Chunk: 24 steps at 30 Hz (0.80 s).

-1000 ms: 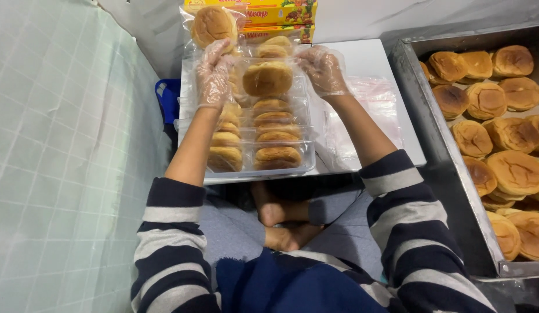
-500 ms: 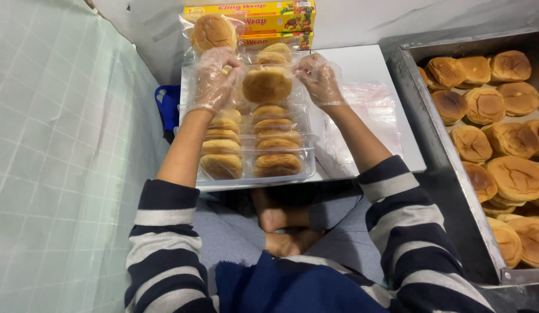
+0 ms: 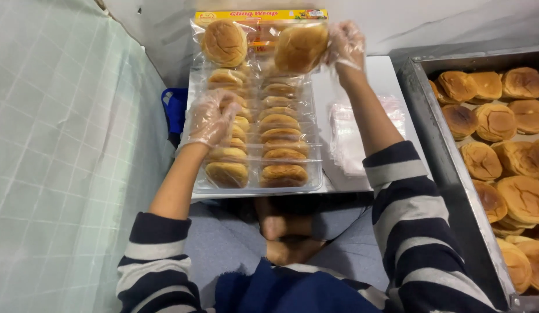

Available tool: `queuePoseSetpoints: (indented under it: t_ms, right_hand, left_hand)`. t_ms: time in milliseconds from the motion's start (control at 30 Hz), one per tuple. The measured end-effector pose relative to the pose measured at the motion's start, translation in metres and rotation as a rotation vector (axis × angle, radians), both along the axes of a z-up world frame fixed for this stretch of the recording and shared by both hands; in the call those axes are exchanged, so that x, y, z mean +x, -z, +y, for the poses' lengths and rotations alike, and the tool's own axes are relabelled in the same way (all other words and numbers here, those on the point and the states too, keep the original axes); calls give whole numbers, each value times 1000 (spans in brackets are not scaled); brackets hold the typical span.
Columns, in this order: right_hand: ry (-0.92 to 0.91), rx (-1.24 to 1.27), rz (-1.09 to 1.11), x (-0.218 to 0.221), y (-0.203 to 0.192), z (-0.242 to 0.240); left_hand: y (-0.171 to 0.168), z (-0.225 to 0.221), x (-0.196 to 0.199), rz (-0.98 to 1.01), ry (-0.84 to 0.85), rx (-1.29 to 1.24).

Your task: Packing burger buns from a large metal tray into plastic bags.

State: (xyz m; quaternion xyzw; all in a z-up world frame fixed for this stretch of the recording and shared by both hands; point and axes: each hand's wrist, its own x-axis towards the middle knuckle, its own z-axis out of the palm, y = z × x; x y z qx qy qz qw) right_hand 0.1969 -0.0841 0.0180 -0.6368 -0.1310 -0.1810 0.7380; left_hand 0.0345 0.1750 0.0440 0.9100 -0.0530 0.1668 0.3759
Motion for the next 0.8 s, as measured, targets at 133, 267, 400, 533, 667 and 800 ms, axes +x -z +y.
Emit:
queuePoseSetpoints:
  t_ms: [133,267,400,533,667,800]
  right_hand:
    - [-70,134,-75,21,-16,0]
    - [109,217,257,41,-16,13]
    - [56,131,204,66,19,19]
    - [180,-118,186,77,31,19]
    - [181,-212,111,86,36,16]
    - [-29,-87,142,73,26,24]
  left_hand:
    - [31,10,-2,-168,3,109]
    - [43,12,0,-214,-1,178]
    - [61,17,9,-336,49,123]
    - [55,17,5,-226,38,170]
    - [41,11,-3,-89,-72,207]
    - [42,11,-2,-13,-116,240]
